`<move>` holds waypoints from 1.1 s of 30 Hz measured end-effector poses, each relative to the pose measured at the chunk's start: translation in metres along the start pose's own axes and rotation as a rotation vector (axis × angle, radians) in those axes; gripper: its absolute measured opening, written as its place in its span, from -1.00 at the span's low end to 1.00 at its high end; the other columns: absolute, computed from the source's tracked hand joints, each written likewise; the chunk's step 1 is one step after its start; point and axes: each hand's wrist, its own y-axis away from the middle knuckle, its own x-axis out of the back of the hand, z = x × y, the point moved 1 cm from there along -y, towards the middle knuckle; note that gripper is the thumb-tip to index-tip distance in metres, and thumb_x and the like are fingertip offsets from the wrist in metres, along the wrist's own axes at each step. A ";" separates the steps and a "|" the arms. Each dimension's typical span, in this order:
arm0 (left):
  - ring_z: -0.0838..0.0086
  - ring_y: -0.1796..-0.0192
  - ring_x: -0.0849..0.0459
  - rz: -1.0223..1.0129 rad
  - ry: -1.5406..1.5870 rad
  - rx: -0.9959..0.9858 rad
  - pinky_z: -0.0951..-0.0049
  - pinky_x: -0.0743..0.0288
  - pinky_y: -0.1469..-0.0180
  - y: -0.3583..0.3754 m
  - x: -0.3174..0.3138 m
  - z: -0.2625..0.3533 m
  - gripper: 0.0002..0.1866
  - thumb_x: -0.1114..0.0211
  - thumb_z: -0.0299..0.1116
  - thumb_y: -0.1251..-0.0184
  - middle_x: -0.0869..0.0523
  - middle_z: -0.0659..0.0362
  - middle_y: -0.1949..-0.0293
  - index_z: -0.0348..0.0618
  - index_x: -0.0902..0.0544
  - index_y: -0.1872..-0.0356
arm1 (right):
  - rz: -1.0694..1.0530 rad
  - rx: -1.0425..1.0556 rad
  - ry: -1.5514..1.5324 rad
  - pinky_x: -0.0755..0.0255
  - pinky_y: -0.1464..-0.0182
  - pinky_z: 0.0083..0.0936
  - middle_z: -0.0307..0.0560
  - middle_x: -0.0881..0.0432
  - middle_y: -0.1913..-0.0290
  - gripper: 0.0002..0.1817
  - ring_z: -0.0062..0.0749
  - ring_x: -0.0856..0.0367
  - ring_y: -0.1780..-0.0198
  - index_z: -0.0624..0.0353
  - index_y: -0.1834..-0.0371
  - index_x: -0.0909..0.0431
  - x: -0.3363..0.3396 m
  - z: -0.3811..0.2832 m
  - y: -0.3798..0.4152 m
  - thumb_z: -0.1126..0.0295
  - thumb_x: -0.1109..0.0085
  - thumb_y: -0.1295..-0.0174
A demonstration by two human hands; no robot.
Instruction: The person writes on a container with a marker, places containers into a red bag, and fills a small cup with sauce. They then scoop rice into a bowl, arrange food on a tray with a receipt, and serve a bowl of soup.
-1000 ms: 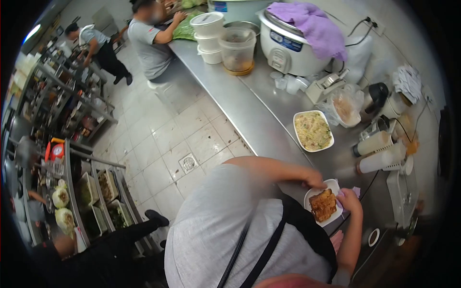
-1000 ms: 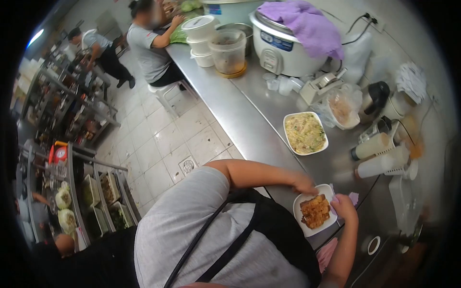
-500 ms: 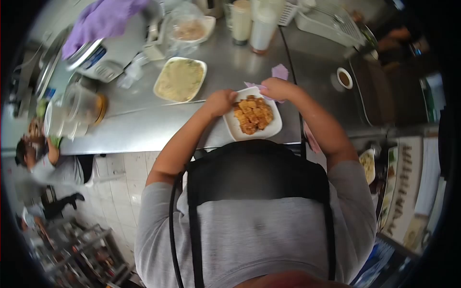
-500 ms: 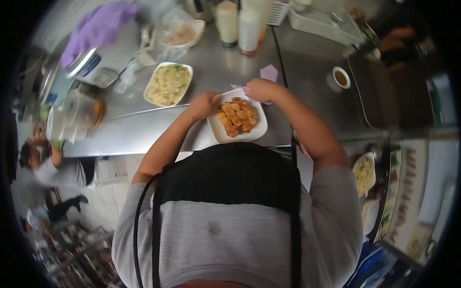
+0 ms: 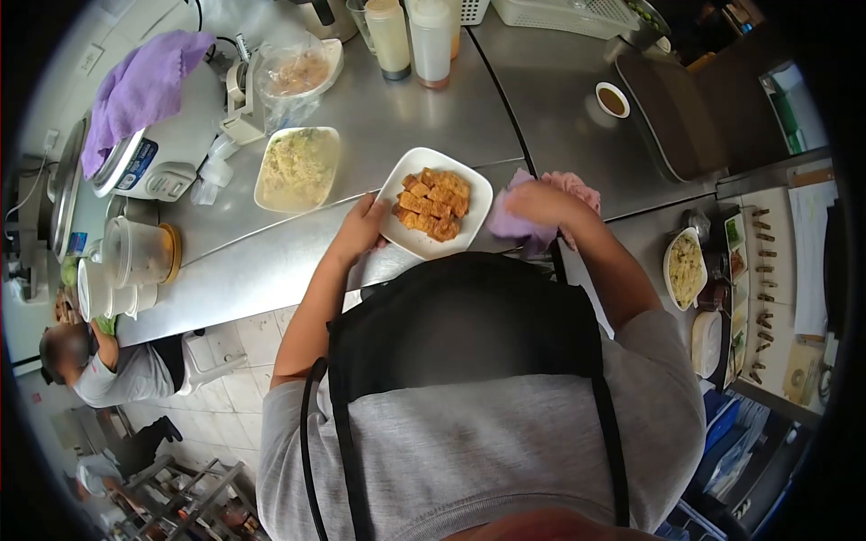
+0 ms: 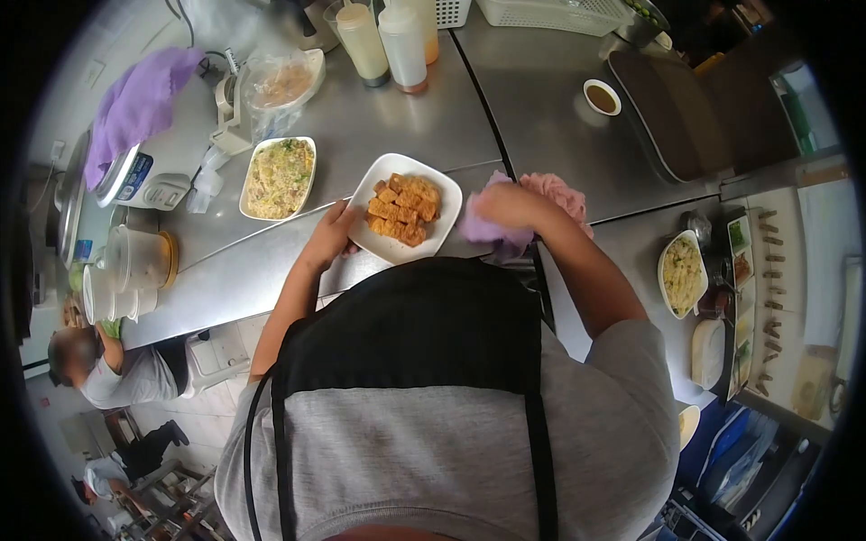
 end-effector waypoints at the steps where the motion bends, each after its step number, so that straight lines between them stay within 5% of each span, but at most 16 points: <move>1: 0.52 0.63 -0.51 -0.126 0.156 0.086 0.61 -0.35 0.65 0.010 0.002 0.008 -0.62 0.13 -0.35 -0.19 -0.54 0.08 0.53 -0.20 -0.24 -0.06 | 0.119 -0.197 -0.270 -0.34 0.41 -0.42 0.08 -0.49 0.55 -0.71 -0.29 -0.47 0.51 0.29 0.53 -0.44 0.007 0.001 0.006 0.26 0.10 -0.10; 4: 0.60 0.77 -0.43 -0.233 0.318 0.099 0.69 -0.26 0.78 0.016 -0.001 -0.001 -0.44 0.13 -0.45 -0.12 -0.53 0.14 0.61 -0.07 0.01 -0.20 | 0.718 -0.416 -0.921 -0.35 0.33 -0.64 -0.24 -0.48 0.45 -0.81 -0.65 -0.42 0.40 0.26 0.31 -0.44 0.004 0.014 -0.001 0.36 0.07 -0.15; 5: 0.57 0.75 -0.45 -0.233 0.318 0.098 0.66 -0.29 0.77 0.013 -0.003 -0.004 -0.36 0.14 -0.49 -0.07 -0.52 0.14 0.63 -0.01 0.10 -0.23 | 0.873 -0.318 -0.937 -0.34 0.39 -0.47 0.09 -0.50 0.47 -0.76 -0.38 -0.47 0.46 0.33 0.38 -0.38 0.002 0.008 -0.007 0.31 0.07 -0.10; 8: 0.59 0.75 -0.44 -0.204 0.363 0.122 0.69 -0.28 0.78 0.009 -0.015 -0.005 -0.36 0.14 -0.51 -0.06 -0.52 0.15 0.65 0.01 0.08 -0.23 | 0.774 -0.414 -0.680 -0.34 0.35 -0.45 0.14 -0.51 0.45 -0.75 -0.32 -0.49 0.41 0.33 0.35 -0.39 -0.041 0.030 -0.032 0.31 0.06 -0.10; 12: 0.56 0.77 -0.41 -0.076 0.408 0.074 0.65 -0.26 0.81 0.017 -0.039 0.001 -0.32 0.22 -0.58 -0.02 -0.47 0.13 0.66 0.05 0.18 -0.23 | 0.887 -0.390 -0.319 -0.33 0.25 -0.25 0.25 -0.50 0.38 -0.73 0.08 -0.47 0.30 0.32 0.35 -0.42 -0.050 -0.021 -0.042 0.28 0.08 -0.08; 15: 0.53 0.78 -0.40 -0.034 0.368 0.003 0.63 -0.27 0.80 0.024 -0.047 0.012 -0.32 0.20 -0.56 -0.02 -0.46 0.12 0.65 0.07 0.16 -0.23 | 0.712 -0.501 -0.135 -0.33 0.24 -0.23 0.26 -0.49 0.34 -0.72 0.11 -0.45 0.26 0.32 0.33 -0.43 -0.020 -0.036 -0.040 0.28 0.09 -0.08; 18: 0.54 0.78 -0.40 -0.054 0.436 0.011 0.64 -0.25 0.82 0.025 -0.050 0.026 -0.28 0.25 -0.59 0.00 -0.46 0.11 0.63 0.09 0.25 -0.24 | 0.826 -0.402 -0.158 -0.34 0.26 -0.25 0.27 -0.48 0.38 -0.69 0.11 -0.45 0.26 0.32 0.28 -0.41 -0.009 -0.022 -0.044 0.26 0.11 -0.10; 21: 0.54 0.78 -0.40 -0.013 0.411 -0.047 0.64 -0.26 0.82 0.025 -0.047 0.044 -0.29 0.24 -0.58 0.00 -0.46 0.11 0.63 0.06 0.23 -0.24 | 0.806 -0.414 -0.390 -0.37 0.23 -0.31 0.19 -0.51 0.31 -0.67 0.00 -0.49 0.24 0.27 0.18 -0.39 0.004 -0.015 -0.046 0.23 0.14 -0.14; 23: 0.53 0.78 -0.41 -0.035 0.458 -0.064 0.64 -0.27 0.82 0.022 -0.044 0.051 -0.30 0.24 -0.58 0.00 -0.47 0.10 0.62 0.03 0.22 -0.24 | 0.873 -0.255 -1.220 -0.38 0.14 -0.32 0.07 -0.50 0.20 -0.63 -0.20 -0.49 0.19 0.23 0.11 -0.37 0.006 -0.014 -0.053 0.17 0.17 -0.18; 25: 0.54 0.79 -0.40 -0.043 0.482 -0.035 0.64 -0.27 0.83 0.024 -0.039 0.064 -0.34 0.22 -0.56 0.00 -0.47 0.10 0.64 -0.05 0.14 -0.22 | 0.668 -0.010 -1.867 -0.33 -0.01 -0.28 0.00 -0.39 -0.01 -0.56 -0.25 -0.42 0.03 0.20 -0.05 -0.26 0.014 -0.018 -0.060 0.14 0.21 -0.21; 28: 0.54 0.81 -0.39 -0.157 0.514 0.019 0.64 -0.26 0.85 0.011 -0.032 0.064 -0.37 0.21 -0.56 0.00 -0.47 0.12 0.68 -0.07 0.07 -0.20 | 0.394 0.451 -2.024 -0.30 -0.04 -0.25 0.07 -0.40 0.01 -0.52 -0.22 -0.39 -0.01 0.23 -0.08 -0.22 0.017 -0.049 -0.067 0.13 0.25 -0.21; 33: 0.57 0.83 -0.37 -0.101 0.538 -0.066 0.66 -0.23 0.86 0.004 -0.030 0.075 -0.40 0.20 -0.54 0.00 -0.47 0.13 0.70 -0.07 0.01 -0.19 | 0.009 0.608 -2.171 -0.31 -0.02 -0.28 0.10 -0.41 0.04 -0.50 -0.16 -0.43 0.07 0.24 -0.02 -0.28 -0.034 -0.063 -0.091 0.07 0.28 -0.19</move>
